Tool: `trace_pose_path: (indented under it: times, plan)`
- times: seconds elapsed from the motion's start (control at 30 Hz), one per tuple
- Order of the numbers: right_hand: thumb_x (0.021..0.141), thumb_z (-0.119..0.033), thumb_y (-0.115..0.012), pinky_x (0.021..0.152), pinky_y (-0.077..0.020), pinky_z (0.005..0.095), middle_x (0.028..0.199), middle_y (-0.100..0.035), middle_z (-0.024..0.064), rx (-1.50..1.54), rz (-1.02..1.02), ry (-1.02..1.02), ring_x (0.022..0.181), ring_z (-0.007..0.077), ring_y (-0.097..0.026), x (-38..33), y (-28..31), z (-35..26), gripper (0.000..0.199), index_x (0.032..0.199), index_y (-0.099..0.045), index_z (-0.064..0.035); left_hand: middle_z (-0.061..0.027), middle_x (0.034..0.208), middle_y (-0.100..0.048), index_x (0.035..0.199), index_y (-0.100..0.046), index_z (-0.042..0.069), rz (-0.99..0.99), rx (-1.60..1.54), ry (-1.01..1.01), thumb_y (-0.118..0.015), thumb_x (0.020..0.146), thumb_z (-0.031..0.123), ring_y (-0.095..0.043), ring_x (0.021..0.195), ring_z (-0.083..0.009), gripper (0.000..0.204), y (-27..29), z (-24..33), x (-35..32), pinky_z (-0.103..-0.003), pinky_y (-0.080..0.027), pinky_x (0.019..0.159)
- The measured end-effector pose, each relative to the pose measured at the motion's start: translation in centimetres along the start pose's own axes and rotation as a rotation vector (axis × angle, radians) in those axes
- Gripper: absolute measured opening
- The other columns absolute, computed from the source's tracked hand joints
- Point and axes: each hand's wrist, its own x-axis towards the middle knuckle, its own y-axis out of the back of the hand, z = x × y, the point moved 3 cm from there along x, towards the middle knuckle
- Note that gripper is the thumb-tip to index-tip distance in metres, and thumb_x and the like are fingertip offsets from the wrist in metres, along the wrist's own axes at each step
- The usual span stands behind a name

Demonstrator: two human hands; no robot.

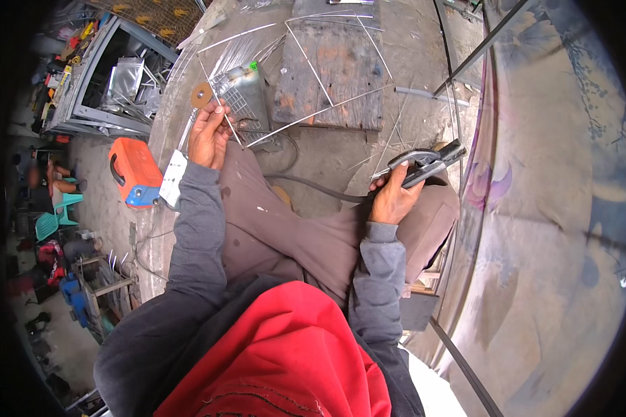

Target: Assemble and weld metal wires together to create a rectangular wire frame.

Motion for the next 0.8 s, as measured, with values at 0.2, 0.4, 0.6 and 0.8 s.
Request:
trace_pose_path:
  times: [0.2, 0.4, 0.6, 0.8]
  plan:
    - [0.1, -0.024, -0.056, 0.044, -0.0454, 0.0291, 0.072, -0.049, 0.0043, -0.013, 0.01, 0.003, 0.052, 0.0128, -0.049, -0.1, 0.3, -0.1, 0.024, 0.107, -0.043, -0.0052, -0.0065, 0.101, -0.062, 0.114, -0.055, 0.002, -0.148, 0.254, -0.296, -0.062, 0.095, 0.015, -0.059, 0.085, -0.0109, 0.024, -2.3, 6.9, -0.3, -0.026, -0.049, 0.075]
    - [0.1, -0.024, -0.056, 0.043, -0.0453, 0.0288, 0.073, -0.05, 0.0039, 0.002, 0.023, 0.026, 0.051, 0.0126, -0.049, -0.1, 0.0, 0.0, 0.024, 0.108, -0.044, -0.005, -0.0084, 0.1, -0.063, 0.113, -0.055, 0.0, -0.157, 0.431, -0.317, -0.062, 0.095, 0.015, -0.061, 0.085, -0.0121, 0.025, -2.3, 8.4, 0.3, -0.026, -0.05, 0.075]
    - [0.1, -0.024, -0.056, 0.043, -0.0456, 0.0287, 0.074, -0.05, 0.0042, 0.011, 0.032, 0.025, 0.051, 0.0122, -0.049, 0.0, 0.3, 0.0, 0.023, 0.107, -0.044, -0.0052, -0.0083, 0.105, -0.064, 0.116, -0.054, 0.002, -0.171, 0.507, -0.329, -0.06, 0.097, 0.015, -0.063, 0.088, -0.0136, 0.024, -0.7, 7.7, 1.9, -0.028, -0.054, 0.077]
    - [0.1, -0.025, -0.056, 0.043, -0.0454, 0.0286, 0.07, -0.05, 0.004, 0.001, 0.02, 0.029, 0.05, 0.0124, -0.049, -0.1, 0.1, -0.2, 0.024, 0.105, -0.044, -0.0051, -0.0071, 0.103, -0.063, 0.118, -0.054, 0.002, -0.106, 0.497, -0.27, -0.06, 0.097, 0.016, -0.064, 0.089, -0.0141, 0.026, 0.1, 7.3, 2.5, -0.027, -0.054, 0.076]
